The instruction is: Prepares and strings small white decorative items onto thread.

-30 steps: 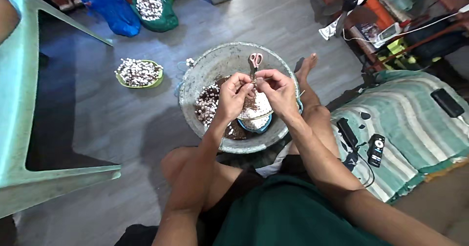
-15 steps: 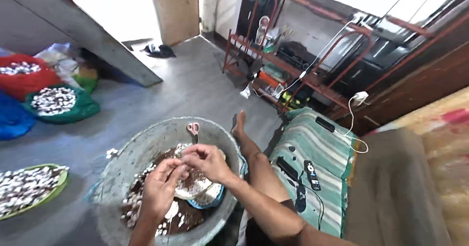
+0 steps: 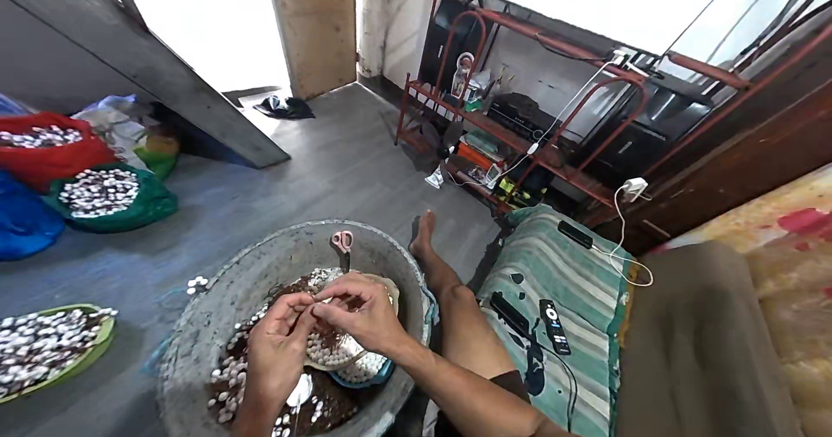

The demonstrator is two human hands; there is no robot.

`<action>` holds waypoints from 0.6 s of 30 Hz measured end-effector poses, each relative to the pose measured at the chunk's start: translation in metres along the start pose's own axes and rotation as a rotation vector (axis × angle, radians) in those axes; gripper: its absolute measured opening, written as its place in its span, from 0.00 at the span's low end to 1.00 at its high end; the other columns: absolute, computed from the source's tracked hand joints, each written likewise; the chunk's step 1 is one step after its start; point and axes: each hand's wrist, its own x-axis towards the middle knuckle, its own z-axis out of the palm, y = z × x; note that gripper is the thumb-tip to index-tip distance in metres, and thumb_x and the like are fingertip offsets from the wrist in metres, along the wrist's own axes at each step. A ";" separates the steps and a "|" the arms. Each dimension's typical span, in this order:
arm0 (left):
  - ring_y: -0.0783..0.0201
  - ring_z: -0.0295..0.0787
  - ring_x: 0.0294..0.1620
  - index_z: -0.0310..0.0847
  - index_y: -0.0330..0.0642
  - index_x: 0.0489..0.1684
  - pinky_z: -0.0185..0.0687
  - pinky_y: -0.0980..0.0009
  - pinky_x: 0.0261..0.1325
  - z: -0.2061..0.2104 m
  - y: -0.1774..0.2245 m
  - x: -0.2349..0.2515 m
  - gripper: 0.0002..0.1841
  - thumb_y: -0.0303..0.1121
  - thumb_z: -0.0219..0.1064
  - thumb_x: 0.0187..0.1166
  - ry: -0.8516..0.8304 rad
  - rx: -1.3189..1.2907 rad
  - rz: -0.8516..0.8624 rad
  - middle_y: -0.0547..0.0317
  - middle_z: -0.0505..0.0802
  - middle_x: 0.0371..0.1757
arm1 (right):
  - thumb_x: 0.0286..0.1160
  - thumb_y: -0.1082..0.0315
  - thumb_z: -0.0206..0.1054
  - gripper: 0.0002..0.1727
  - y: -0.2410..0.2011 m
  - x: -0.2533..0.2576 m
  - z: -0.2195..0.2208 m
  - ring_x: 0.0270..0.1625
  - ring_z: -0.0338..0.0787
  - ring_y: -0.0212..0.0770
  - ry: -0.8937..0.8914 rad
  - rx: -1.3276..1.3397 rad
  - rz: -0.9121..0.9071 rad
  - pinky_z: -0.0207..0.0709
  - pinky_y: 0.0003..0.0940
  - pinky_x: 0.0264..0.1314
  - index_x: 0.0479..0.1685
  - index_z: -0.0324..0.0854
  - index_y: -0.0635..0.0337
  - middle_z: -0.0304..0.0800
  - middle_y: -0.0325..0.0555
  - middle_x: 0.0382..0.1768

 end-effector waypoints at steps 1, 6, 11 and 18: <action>0.72 0.92 0.31 0.83 0.36 0.48 0.92 0.76 0.36 0.001 0.000 0.000 0.09 0.19 0.67 0.73 0.005 0.004 -0.002 0.64 0.94 0.38 | 0.74 0.70 0.76 0.09 0.002 0.000 0.001 0.45 0.92 0.36 0.011 -0.014 -0.004 0.90 0.29 0.45 0.47 0.93 0.64 0.92 0.49 0.50; 0.70 0.93 0.29 0.86 0.35 0.49 0.92 0.75 0.35 -0.001 0.000 -0.001 0.08 0.22 0.66 0.76 0.010 0.045 -0.030 0.62 0.95 0.38 | 0.77 0.70 0.73 0.08 0.006 0.003 0.000 0.47 0.92 0.37 0.001 -0.024 -0.012 0.90 0.30 0.48 0.46 0.93 0.65 0.92 0.50 0.50; 0.72 0.92 0.30 0.87 0.34 0.50 0.92 0.76 0.37 -0.001 -0.001 -0.001 0.08 0.24 0.66 0.78 0.008 0.032 -0.025 0.63 0.96 0.37 | 0.78 0.70 0.72 0.08 0.008 0.006 -0.002 0.48 0.92 0.37 -0.006 -0.018 0.002 0.90 0.30 0.49 0.45 0.93 0.65 0.92 0.50 0.49; 0.68 0.93 0.34 0.87 0.35 0.51 0.93 0.71 0.41 -0.007 0.000 -0.001 0.08 0.27 0.66 0.82 -0.050 0.084 -0.002 0.60 0.96 0.40 | 0.75 0.71 0.74 0.06 0.010 0.005 0.003 0.45 0.93 0.38 0.052 -0.052 -0.031 0.92 0.33 0.47 0.41 0.92 0.66 0.93 0.49 0.46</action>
